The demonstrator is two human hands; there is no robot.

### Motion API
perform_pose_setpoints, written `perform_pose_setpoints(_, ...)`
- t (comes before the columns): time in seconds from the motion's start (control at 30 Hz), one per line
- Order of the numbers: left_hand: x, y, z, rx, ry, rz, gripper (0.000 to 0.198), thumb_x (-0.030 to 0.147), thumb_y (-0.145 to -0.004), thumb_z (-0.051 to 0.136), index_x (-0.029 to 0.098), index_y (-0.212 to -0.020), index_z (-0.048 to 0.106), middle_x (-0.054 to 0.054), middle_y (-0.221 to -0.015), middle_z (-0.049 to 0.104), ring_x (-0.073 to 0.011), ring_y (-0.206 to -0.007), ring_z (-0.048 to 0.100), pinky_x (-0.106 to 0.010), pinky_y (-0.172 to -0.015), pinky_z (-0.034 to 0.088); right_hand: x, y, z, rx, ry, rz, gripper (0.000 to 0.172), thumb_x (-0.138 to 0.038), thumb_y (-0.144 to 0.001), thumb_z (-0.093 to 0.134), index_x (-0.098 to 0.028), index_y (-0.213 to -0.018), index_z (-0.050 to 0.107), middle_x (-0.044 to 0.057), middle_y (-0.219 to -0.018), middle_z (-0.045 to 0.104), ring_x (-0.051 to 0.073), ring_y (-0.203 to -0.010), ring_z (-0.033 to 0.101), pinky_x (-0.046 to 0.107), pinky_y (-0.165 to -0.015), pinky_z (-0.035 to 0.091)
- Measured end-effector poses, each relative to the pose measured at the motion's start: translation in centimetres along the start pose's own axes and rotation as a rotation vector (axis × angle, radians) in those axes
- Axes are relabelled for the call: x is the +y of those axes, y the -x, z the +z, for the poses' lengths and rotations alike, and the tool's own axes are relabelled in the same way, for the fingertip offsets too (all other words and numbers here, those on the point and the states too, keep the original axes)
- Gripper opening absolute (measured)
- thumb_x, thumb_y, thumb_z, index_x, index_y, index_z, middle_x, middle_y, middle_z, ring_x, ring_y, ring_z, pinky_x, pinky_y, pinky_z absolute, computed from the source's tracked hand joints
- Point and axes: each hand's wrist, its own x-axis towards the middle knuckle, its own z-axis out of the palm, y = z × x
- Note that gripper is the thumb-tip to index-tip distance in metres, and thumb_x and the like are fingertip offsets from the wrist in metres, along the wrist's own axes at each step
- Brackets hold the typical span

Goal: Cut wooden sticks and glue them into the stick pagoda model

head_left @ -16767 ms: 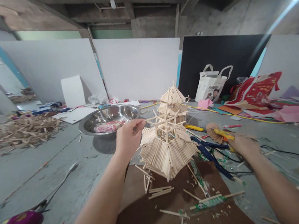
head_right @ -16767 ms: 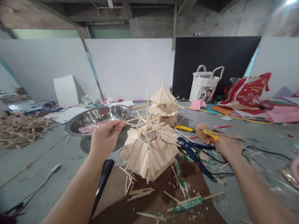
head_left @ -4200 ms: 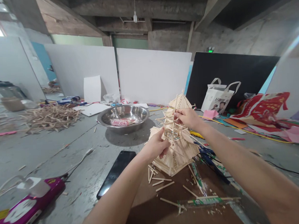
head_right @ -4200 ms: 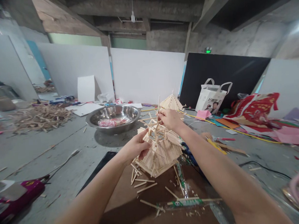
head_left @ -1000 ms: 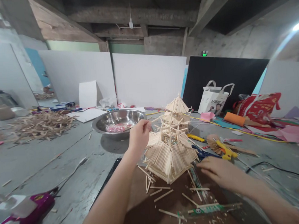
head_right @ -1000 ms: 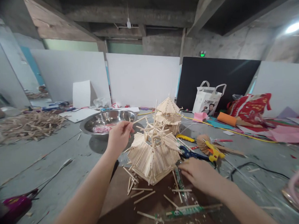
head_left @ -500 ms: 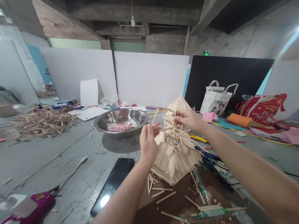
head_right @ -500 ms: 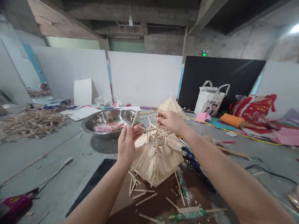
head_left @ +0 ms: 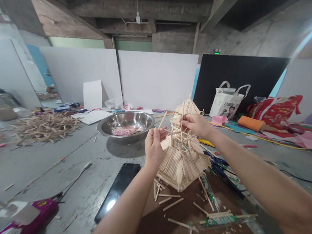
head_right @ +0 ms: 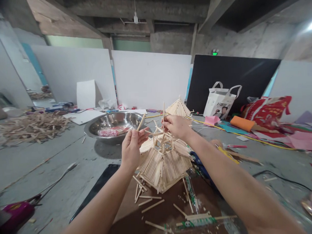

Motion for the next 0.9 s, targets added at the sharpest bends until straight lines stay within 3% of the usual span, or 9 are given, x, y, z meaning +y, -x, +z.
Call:
perform_pose_setpoints(0.33, 0.2, 0.1, 0.1, -0.009, 0.004, -0.008, 0.026, 0.041, -0.077, 0.043, 0.017, -0.072, 0.049, -0.007, -0.092, 0.063, -0.0136, -0.075, 0.061, -0.025, -0.066, 0.048, -0.4, 0.0, 0.1, 0.030, 0.106, -0.055, 0.014, -0.022, -0.075, 0.043, -0.017, -0.068, 0.053, 0.001, -0.060, 0.061, 0.011, -0.056, 0.057, 0.021, -0.055, 0.041)
perform_pose_setpoints(0.6, 0.3, -0.2, -0.1, -0.001, 0.010, 0.008, 0.026, 0.041, -0.077, 0.044, 0.016, -0.070, 0.049, -0.007, -0.091, 0.063, -0.0126, -0.072, 0.061, -0.026, -0.068, 0.047, -0.4, -0.4, -0.5, 0.005, 0.141, 0.020, 0.014, -0.026, -0.074, 0.044, -0.017, -0.071, 0.055, 0.001, -0.063, 0.061, 0.012, -0.060, 0.056, 0.022, -0.056, 0.040)
perform_pose_setpoints(0.9, 0.5, -0.3, -0.3, 0.001, -0.049, 0.044, 0.027, 0.042, -0.076, 0.044, 0.016, -0.068, 0.049, -0.006, -0.087, 0.063, -0.0118, -0.068, 0.059, -0.026, -0.063, 0.047, -0.1, -0.4, -1.1, 0.007, 0.011, 0.011, 0.022, -0.031, -0.074, 0.045, -0.015, -0.084, 0.056, 0.002, -0.069, 0.060, 0.012, -0.064, 0.055, 0.023, -0.055, 0.041)
